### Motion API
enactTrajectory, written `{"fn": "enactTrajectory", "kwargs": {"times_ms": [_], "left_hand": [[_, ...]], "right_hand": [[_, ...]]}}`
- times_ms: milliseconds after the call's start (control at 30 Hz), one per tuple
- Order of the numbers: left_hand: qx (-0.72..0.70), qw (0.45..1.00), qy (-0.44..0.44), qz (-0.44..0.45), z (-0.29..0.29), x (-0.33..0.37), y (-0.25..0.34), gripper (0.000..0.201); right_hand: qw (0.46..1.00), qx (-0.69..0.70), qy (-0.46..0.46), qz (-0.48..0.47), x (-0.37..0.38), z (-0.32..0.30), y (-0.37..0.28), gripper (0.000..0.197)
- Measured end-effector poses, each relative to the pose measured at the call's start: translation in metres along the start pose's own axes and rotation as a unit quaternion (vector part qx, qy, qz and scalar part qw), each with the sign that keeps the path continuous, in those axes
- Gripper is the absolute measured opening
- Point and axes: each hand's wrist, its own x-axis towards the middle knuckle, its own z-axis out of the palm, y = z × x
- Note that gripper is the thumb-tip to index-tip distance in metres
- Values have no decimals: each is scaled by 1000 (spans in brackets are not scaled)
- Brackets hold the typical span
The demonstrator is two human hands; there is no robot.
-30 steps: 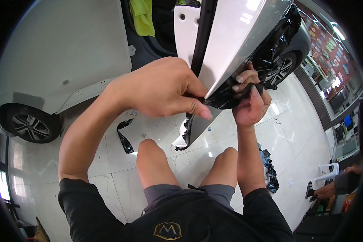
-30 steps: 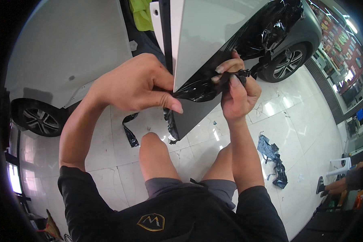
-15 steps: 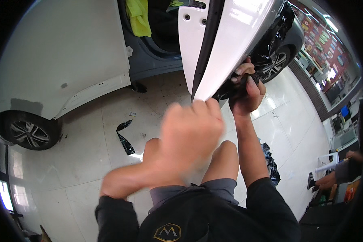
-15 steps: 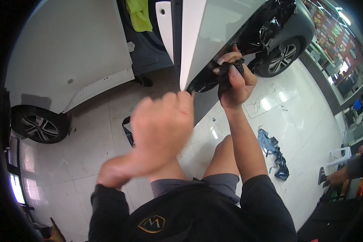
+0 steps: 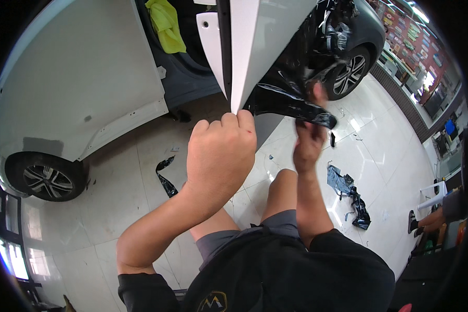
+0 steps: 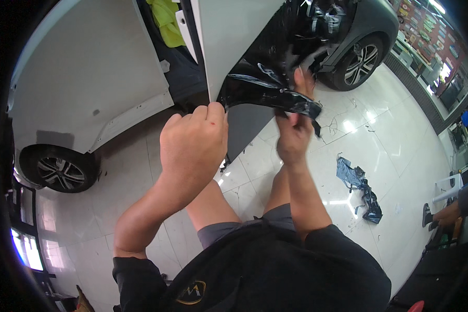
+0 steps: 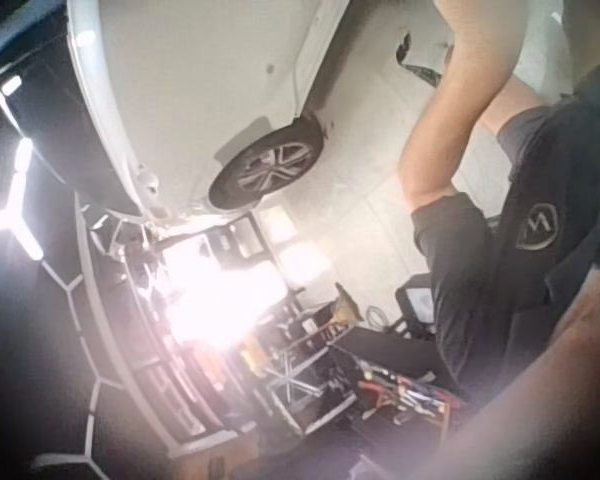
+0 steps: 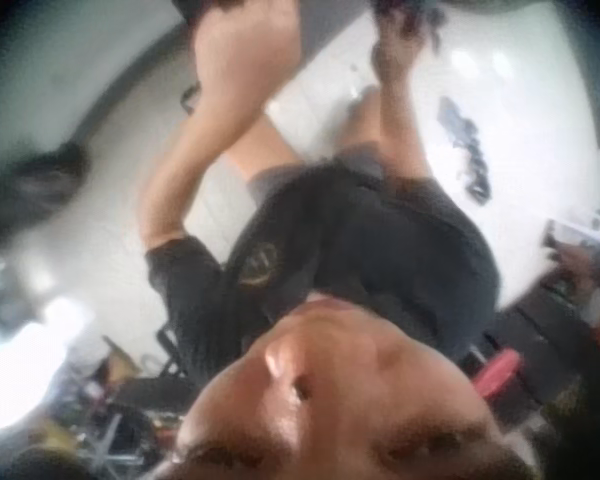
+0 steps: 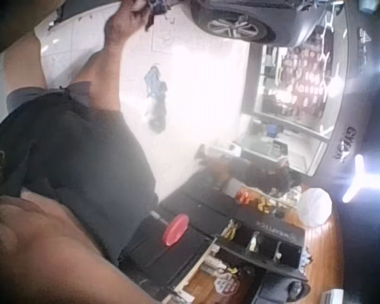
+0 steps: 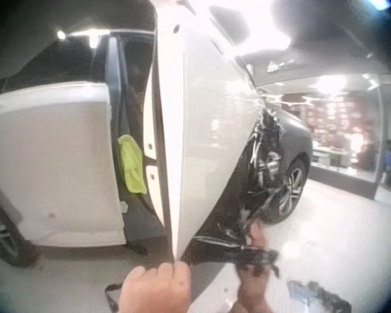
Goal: The person removes a white car door panel from a grey car by hand. They peel away black protective film, detach clips, and pull the panel away from the door frame.
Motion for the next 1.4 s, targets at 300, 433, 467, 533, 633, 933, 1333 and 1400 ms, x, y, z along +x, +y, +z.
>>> {"fn": "enactTrajectory", "kwargs": {"times_ms": [300,433,467,533,633,933,1333,1400], "left_hand": [[-89,996,10,-26,-4,12,-2,36],[-118,992,-4,-42,-10,15,-7,45],[-122,991,-3,-47,-10,15,-6,46],[-126,990,2,-59,-13,15,-5,47],[-95,984,-69,-137,-24,8,0,52],[-145,920,314,-186,-45,116,6,51],[-100,914,391,35,-7,153,-41,40],[-112,911,396,32,-4,154,-43,39]], "right_hand": [[912,-261,-74,-306,47,-8,26,93],[880,-174,-146,-417,106,9,7,52],[860,-179,-187,-440,114,6,-1,39],[822,-168,-265,-475,127,7,-25,21],[768,-48,-435,-467,141,14,-21,22],[824,200,-438,-299,131,24,10,48],[905,233,-246,-257,83,31,43,44],[899,256,-241,-262,84,30,49,30]]}}
